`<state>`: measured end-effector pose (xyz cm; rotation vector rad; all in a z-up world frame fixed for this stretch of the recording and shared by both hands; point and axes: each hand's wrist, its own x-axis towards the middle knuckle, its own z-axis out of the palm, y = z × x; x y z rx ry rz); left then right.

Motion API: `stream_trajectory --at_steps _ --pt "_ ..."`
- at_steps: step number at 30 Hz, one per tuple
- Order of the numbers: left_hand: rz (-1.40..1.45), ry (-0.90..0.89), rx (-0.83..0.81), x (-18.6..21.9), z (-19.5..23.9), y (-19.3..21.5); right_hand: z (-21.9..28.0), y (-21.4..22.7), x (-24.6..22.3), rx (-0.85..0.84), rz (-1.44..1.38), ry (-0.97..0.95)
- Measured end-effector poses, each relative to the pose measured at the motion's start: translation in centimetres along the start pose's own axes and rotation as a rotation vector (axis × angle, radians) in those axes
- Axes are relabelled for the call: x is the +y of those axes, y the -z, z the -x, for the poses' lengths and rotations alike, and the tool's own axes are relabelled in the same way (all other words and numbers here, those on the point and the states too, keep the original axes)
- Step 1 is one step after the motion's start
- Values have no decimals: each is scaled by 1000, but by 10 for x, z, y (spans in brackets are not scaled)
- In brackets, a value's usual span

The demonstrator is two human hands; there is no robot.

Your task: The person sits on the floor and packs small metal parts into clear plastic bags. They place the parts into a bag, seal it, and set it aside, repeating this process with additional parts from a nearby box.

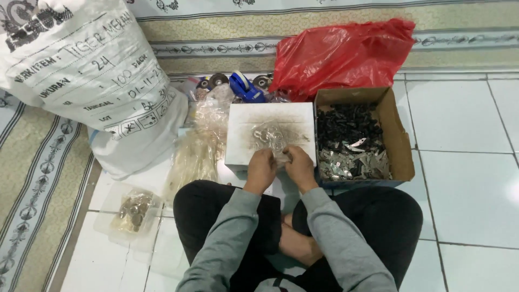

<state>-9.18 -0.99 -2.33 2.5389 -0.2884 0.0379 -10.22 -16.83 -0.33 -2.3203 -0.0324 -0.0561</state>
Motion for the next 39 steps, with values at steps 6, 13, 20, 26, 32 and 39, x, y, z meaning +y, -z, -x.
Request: stream_trajectory --at_steps 6,13,20,26,32,39 --pt "-387 -223 269 5 14 -15 6 -18 17 36 125 130" --pt "276 89 -75 19 5 35 14 3 3 -13 220 215" --pt "-109 249 170 -43 -75 4 11 15 -8 -27 198 281" --pt "-91 62 415 -46 -110 18 1 0 4 133 157 318" --pt "40 5 104 12 -28 35 -4 8 -4 97 8 148" --pt "-98 1 180 10 4 2 -4 4 -15 47 123 12"
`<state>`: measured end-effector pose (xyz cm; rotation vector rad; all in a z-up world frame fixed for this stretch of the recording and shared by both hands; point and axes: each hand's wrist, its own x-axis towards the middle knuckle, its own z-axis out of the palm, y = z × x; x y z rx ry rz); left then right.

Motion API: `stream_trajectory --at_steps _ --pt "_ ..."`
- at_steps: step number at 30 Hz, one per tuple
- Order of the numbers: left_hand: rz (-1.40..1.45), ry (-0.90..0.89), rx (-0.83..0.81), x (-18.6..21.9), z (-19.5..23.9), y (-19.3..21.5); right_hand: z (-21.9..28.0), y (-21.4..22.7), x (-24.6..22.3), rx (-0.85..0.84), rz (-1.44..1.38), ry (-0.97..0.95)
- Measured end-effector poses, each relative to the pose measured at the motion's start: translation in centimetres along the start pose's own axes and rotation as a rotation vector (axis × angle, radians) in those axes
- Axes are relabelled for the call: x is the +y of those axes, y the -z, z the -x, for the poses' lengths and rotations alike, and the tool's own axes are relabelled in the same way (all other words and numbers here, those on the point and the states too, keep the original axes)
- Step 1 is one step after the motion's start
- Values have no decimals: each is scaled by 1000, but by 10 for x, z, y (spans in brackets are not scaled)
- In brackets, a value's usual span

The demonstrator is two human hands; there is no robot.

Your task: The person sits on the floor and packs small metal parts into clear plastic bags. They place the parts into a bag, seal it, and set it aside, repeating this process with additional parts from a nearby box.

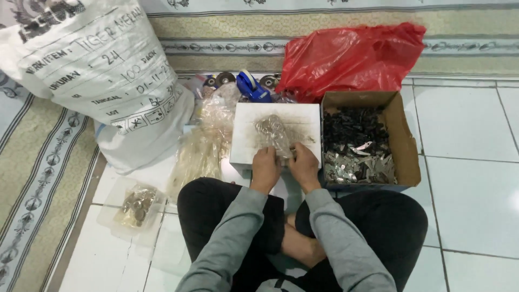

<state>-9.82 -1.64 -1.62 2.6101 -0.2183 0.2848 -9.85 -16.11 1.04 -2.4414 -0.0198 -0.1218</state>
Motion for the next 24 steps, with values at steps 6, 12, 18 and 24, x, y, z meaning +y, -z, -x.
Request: stream_trajectory --at_steps 6,12,18,24 --pt "-229 -57 -31 -6 12 -24 3 -15 4 61 74 36" --pt "362 199 -143 12 -2 42 1 0 5 -35 88 54" --pt "-85 -29 -311 -30 -47 4 5 -1 8 -109 143 119" --pt "-158 -41 -334 -16 -46 21 29 5 25 -132 -15 -58"
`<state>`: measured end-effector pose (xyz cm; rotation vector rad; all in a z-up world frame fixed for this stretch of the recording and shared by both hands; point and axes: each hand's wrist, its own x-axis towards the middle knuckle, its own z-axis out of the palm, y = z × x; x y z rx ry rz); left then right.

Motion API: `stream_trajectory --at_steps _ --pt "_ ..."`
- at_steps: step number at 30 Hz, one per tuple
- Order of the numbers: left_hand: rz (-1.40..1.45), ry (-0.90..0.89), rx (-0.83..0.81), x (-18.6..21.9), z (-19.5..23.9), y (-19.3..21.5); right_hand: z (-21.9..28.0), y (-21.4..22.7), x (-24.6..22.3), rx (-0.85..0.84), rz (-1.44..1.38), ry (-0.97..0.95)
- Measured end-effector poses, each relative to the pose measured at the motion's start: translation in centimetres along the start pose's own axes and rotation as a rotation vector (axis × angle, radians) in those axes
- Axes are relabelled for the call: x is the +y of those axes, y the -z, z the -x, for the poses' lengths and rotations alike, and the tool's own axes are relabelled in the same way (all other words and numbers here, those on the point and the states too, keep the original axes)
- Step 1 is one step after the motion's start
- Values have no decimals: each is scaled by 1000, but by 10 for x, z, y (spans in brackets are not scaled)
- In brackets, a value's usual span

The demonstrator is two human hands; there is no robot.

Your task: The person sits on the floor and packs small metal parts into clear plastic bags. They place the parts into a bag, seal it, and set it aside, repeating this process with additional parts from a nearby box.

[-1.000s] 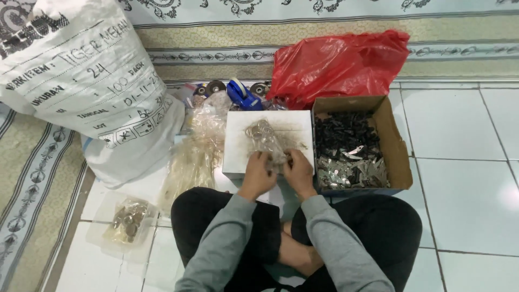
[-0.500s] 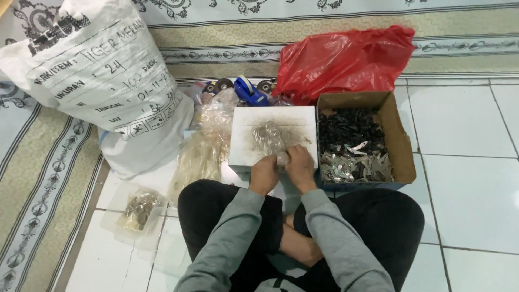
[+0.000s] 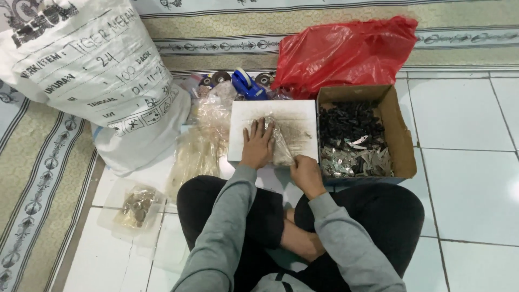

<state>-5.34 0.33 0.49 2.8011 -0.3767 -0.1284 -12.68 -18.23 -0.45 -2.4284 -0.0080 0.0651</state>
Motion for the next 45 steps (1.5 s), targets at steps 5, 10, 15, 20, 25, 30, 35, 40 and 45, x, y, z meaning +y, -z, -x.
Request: stream_trajectory --at_steps 5,10,15,20,25,30,35,40,45 --pt "-32 6 1 -11 -6 -18 24 13 -3 -3 42 -78" --pt "100 21 140 9 23 -4 35 42 -20 39 164 -104" --pt "249 -64 185 39 83 -24 5 34 -19 6 -284 389" --pt "193 8 380 24 64 -70 -19 10 -16 -144 -215 482" --pt "279 79 443 39 91 -76 -20 5 -14 -181 -78 451" --pt "449 122 171 68 118 -26 -20 -3 -11 -146 95 457" --pt "528 316 262 38 70 35 -13 1 -15 -62 -96 455" --pt "329 567 270 -43 -33 -20 -31 -7 -19 68 -157 426" --pt "529 342 272 -26 -47 3 -61 -13 -35 -58 130 335"
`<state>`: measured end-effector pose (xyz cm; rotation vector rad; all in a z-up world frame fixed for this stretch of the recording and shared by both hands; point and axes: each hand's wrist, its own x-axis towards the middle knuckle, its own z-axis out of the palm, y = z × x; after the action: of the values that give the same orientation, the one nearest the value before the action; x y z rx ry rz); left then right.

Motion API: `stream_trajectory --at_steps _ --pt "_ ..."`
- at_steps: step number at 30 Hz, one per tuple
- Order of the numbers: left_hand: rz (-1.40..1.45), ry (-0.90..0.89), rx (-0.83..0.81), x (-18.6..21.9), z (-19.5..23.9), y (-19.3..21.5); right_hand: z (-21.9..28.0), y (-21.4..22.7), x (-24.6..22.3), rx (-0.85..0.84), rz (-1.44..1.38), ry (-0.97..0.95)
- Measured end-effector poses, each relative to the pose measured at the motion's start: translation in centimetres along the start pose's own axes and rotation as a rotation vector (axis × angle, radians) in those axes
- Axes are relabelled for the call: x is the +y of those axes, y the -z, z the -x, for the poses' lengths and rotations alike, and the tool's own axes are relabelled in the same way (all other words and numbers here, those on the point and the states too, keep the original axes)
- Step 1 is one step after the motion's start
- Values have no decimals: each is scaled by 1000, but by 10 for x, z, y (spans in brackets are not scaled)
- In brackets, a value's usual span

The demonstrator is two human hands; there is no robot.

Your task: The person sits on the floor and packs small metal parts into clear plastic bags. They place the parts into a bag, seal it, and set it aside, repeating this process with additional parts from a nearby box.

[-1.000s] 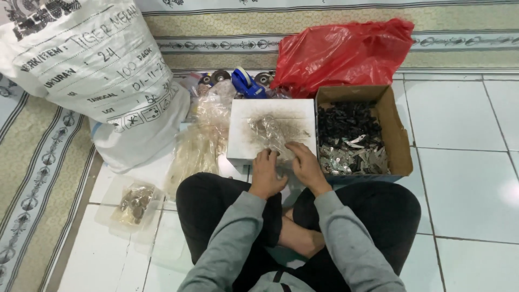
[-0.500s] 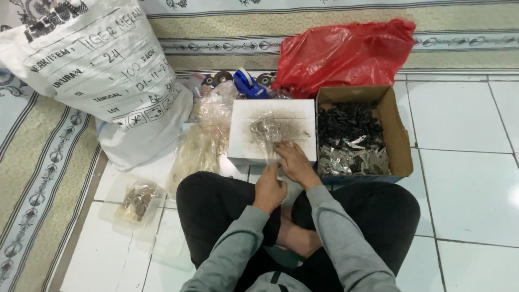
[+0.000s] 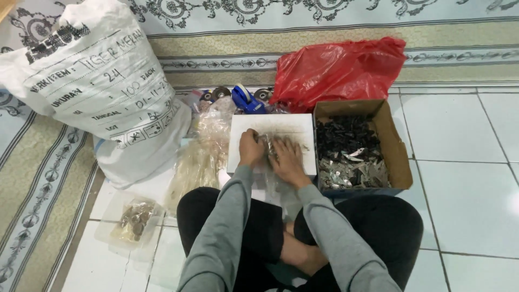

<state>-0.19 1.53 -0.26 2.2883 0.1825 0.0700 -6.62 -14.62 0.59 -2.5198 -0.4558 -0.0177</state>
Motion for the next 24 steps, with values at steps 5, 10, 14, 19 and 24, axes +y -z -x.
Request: stream_trajectory --at_steps 5,10,14,19,24 --pt "352 3 56 -30 -23 -10 -1 8 -4 -34 170 207" --pt "552 33 142 -9 -12 -5 -1 2 4 39 -15 53" --pt "110 83 53 5 -4 0 -5 -13 12 125 63 -123" --pt "30 56 -123 -16 -28 -25 -11 -19 21 140 101 -140" --pt "527 147 -233 13 -15 -20 -18 -13 25 307 -257 -239"
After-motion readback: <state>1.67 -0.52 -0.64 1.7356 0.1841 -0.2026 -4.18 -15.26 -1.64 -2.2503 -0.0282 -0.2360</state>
